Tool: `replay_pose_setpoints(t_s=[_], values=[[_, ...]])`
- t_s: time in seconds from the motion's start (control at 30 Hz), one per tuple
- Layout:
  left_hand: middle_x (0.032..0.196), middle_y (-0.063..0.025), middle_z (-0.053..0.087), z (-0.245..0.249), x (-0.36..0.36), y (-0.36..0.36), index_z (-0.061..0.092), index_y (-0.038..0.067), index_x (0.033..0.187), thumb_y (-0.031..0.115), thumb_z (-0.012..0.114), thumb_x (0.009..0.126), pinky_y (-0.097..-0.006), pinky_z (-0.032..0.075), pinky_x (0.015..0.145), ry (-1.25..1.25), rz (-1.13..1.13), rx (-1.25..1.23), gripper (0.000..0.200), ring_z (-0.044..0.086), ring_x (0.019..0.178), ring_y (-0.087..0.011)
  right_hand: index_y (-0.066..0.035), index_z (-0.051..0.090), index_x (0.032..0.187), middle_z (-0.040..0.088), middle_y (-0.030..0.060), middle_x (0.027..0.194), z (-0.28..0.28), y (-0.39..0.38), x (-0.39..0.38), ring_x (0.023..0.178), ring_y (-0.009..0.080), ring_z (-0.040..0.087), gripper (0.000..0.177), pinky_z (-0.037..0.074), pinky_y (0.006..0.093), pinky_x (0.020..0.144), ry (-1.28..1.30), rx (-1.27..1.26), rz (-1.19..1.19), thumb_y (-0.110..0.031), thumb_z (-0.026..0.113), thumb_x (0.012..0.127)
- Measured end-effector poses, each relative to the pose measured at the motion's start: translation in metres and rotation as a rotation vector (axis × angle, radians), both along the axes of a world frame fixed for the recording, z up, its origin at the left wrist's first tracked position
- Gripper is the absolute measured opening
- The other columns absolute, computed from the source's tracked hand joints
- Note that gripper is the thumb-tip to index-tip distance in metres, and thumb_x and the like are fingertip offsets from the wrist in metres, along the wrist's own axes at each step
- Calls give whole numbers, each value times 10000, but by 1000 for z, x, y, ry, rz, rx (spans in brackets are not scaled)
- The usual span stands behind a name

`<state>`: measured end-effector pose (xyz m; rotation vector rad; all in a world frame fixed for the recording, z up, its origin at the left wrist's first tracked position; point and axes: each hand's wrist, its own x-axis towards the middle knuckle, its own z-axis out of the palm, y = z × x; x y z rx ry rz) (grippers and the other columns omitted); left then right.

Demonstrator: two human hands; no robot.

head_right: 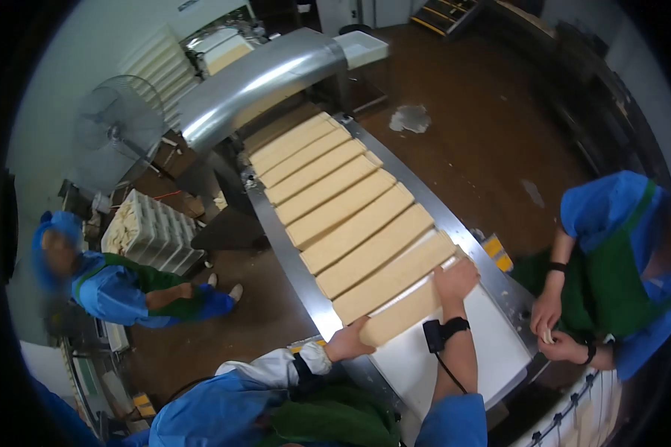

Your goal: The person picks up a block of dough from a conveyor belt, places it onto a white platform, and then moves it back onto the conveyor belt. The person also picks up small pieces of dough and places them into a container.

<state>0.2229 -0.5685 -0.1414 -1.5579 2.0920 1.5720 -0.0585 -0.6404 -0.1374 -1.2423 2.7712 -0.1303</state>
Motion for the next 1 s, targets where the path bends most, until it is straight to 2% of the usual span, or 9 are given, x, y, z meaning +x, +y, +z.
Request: replay_pose_setpoints(t_s=[0.1,0.27,0.37,0.43,0.5,0.53,0.6,0.8,1.0], values=[[1097,-279,610,36,-12,-5,341,81,1413,350,750,676,-433,500,829,-94,-95,98,884,619,984,-382,23,533,1103,575,206,1128,-16,35,-19,1091,351,543,634,414,450,956,107,55,-36,-445,689,704],[1008,-226,627,4,-24,20,390,182,1382,227,729,623,-474,514,796,85,-270,-215,832,615,944,-395,118,490,1138,595,252,1082,26,162,-39,1045,368,569,772,442,439,957,-54,144,-388,-471,731,701],[994,-206,628,-25,-34,26,420,200,1360,200,730,616,-484,509,808,129,-397,-322,806,604,936,-414,143,431,1206,608,261,1082,50,239,-37,1038,360,583,932,435,423,988,-468,-2,-401,-443,835,605],[994,-197,632,-21,-39,23,437,197,1338,192,739,616,-492,505,815,144,-464,-329,783,604,930,-419,90,374,1302,633,223,1069,50,275,-32,1049,355,590,1097,405,443,1025,-672,-245,-134,-384,914,473],[991,-192,638,-10,-47,15,458,186,1296,201,761,615,-498,502,810,85,-467,-337,746,612,913,-415,-153,436,1359,613,165,1164,26,290,-16,1099,379,554,1099,378,497,1031,-281,-68,-44,-342,918,390],[987,-192,641,-5,-52,19,469,181,1272,211,774,614,-500,501,803,37,-467,-357,726,616,903,-414,-275,427,1382,578,188,1194,19,296,-8,1164,397,491,990,429,527,944,-256,91,-18,-325,880,503],[983,-193,644,5,-62,23,491,162,1224,249,799,609,-500,500,789,13,-508,-430,693,619,882,-426,-245,611,1210,599,161,993,2,300,11,943,353,572,358,468,509,755,-53,-93,-157,-249,555,856],[957,-183,643,23,-111,75,516,100,1137,290,807,616,-478,497,770,125,-659,-573,626,605,906,-403,-218,586,1236,512,198,987,43,382,14,949,360,524,485,443,463,761,-114,-147,-403,-101,583,765],[983,-164,622,93,-202,220,538,68,1128,148,790,594,-452,481,804,523,-877,-497,596,577,928,-386,-244,584,1251,502,218,1045,105,586,-3,958,385,509,529,430,458,799,170,-263,-631,-129,644,738]])
